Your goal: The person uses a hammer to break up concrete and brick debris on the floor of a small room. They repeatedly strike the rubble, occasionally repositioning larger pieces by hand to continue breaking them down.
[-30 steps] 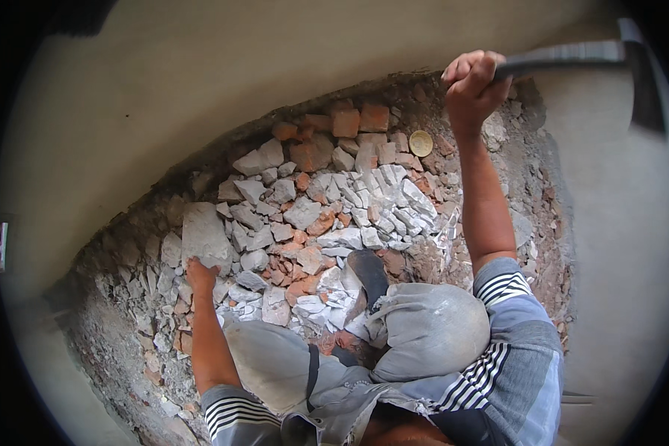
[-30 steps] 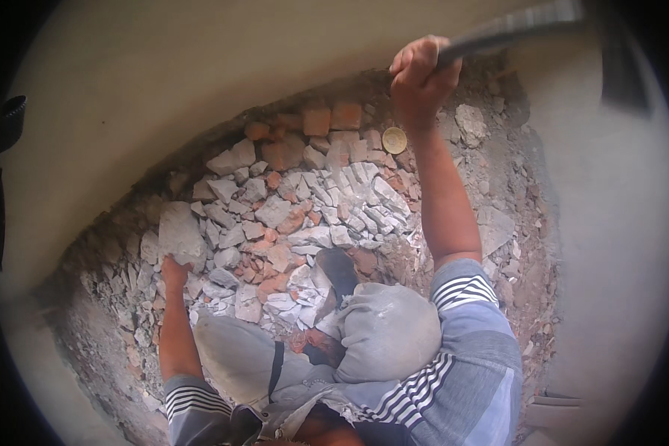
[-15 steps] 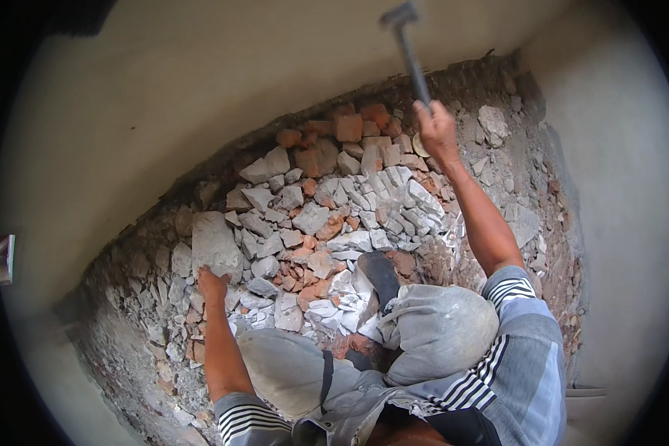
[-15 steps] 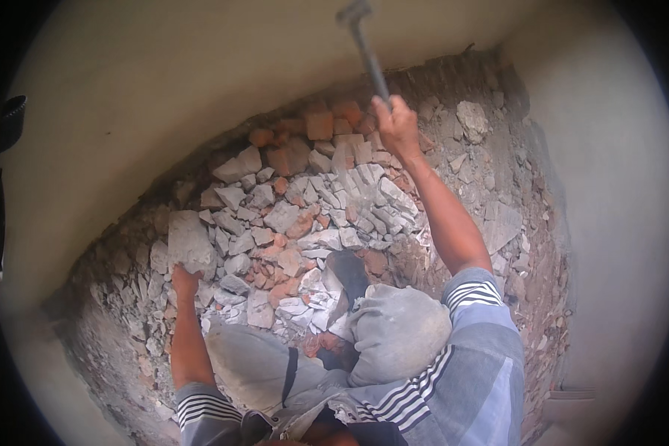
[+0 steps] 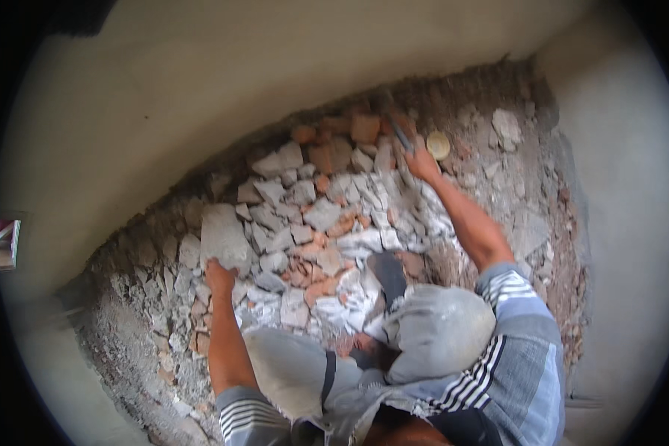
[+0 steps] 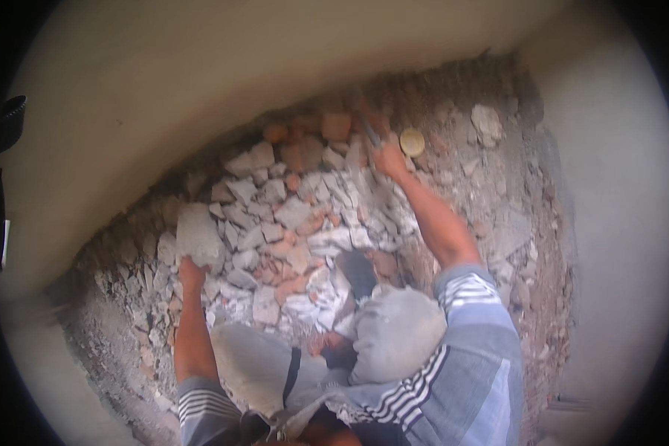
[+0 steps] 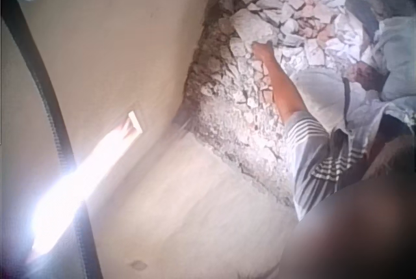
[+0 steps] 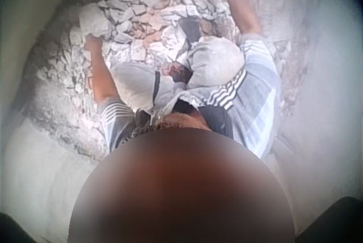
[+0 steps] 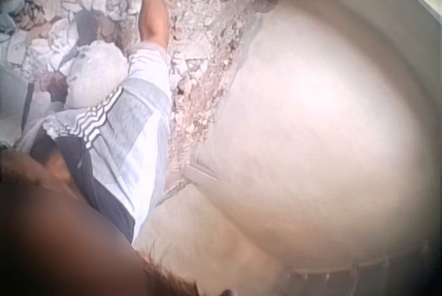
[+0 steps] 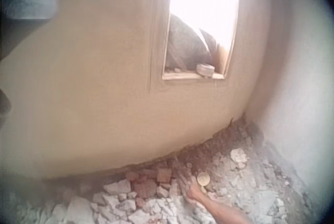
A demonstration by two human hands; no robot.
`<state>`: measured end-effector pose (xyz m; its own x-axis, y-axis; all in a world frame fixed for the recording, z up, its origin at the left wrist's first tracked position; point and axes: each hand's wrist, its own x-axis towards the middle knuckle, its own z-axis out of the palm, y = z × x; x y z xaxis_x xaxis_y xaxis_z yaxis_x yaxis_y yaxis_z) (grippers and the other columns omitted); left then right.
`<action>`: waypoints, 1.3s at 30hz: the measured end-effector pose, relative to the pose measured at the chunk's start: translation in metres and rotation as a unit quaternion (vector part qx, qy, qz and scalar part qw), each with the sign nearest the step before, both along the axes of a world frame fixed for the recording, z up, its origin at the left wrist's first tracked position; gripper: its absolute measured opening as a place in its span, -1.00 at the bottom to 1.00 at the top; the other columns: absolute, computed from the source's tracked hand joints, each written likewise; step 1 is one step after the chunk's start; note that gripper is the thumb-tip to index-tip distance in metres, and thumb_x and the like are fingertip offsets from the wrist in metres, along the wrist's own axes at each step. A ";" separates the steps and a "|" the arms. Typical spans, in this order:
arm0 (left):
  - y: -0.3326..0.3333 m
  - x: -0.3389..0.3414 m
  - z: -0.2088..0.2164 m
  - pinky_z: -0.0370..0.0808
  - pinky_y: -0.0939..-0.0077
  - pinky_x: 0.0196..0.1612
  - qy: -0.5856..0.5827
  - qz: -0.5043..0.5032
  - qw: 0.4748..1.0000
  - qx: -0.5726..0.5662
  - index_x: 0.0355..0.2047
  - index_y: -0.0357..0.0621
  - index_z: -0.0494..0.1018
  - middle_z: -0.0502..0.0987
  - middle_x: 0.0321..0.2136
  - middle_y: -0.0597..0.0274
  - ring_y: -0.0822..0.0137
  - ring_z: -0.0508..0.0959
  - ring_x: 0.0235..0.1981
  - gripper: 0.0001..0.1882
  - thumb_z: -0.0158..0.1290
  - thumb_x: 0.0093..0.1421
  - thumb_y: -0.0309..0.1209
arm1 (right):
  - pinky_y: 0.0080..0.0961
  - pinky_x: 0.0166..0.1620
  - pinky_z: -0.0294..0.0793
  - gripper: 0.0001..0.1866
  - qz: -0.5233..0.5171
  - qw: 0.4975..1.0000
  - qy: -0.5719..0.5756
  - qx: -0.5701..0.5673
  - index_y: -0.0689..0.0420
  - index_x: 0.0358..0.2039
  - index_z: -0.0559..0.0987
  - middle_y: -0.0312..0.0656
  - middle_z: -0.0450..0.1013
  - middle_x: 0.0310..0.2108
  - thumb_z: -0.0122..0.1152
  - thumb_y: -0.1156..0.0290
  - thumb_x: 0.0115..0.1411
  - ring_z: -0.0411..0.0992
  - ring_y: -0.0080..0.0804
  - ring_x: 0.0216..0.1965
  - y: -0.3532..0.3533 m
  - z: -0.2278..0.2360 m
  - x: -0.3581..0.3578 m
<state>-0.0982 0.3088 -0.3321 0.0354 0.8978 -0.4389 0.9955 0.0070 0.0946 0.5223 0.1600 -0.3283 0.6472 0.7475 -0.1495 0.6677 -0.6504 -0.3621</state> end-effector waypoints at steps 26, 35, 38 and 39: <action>0.006 -0.011 -0.004 0.41 0.11 0.17 -0.031 -0.053 0.997 0.036 0.07 -0.53 0.40 0.48 0.03 -0.37 -0.23 0.49 0.08 -0.12 0.46 -0.21 -0.21 | -0.09 -0.26 0.45 -0.54 -0.070 0.938 0.238 0.243 0.30 -0.35 0.55 0.15 0.50 -0.51 0.10 0.06 0.31 0.52 0.05 -0.41 -0.012 0.106 -0.086; 0.003 -0.007 -0.002 0.40 0.12 0.19 -0.008 -0.040 0.999 0.033 0.09 -0.51 0.39 0.44 0.09 -0.36 -0.20 0.44 0.14 -0.08 0.46 -0.19 -0.15 | -0.62 -0.61 0.32 -0.70 -0.027 0.766 0.143 0.627 0.12 -0.37 0.37 -0.35 0.33 -0.71 0.00 0.18 0.44 0.32 -0.61 -0.71 0.016 0.197 -0.050; 0.004 -0.004 0.000 0.41 0.12 0.18 -0.011 -0.028 0.999 0.033 0.08 -0.51 0.39 0.44 0.08 -0.37 -0.21 0.46 0.12 -0.09 0.45 -0.19 -0.14 | -0.36 -0.39 0.46 -0.66 -0.102 0.842 0.115 0.518 0.26 -0.24 0.39 -0.08 0.46 -0.50 -0.03 0.17 0.41 0.47 -0.27 -0.50 0.020 0.119 -0.063; 0.004 -0.003 0.000 0.40 0.12 0.18 -0.017 -0.025 0.999 0.021 0.09 -0.51 0.39 0.43 0.08 -0.37 -0.21 0.46 0.12 -0.09 0.45 -0.19 -0.14 | -0.23 -0.28 0.52 -0.61 -0.119 0.906 0.068 0.401 0.32 -0.18 0.42 0.05 0.50 -0.42 -0.02 0.16 0.39 0.54 -0.08 -0.40 0.018 0.089 -0.068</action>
<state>-0.1012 0.3130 -0.3317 0.0953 0.9124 -0.3981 0.9906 -0.0475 0.1282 0.4544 0.1777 -0.2390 0.8207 0.4926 0.2895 0.4564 -0.2603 -0.8509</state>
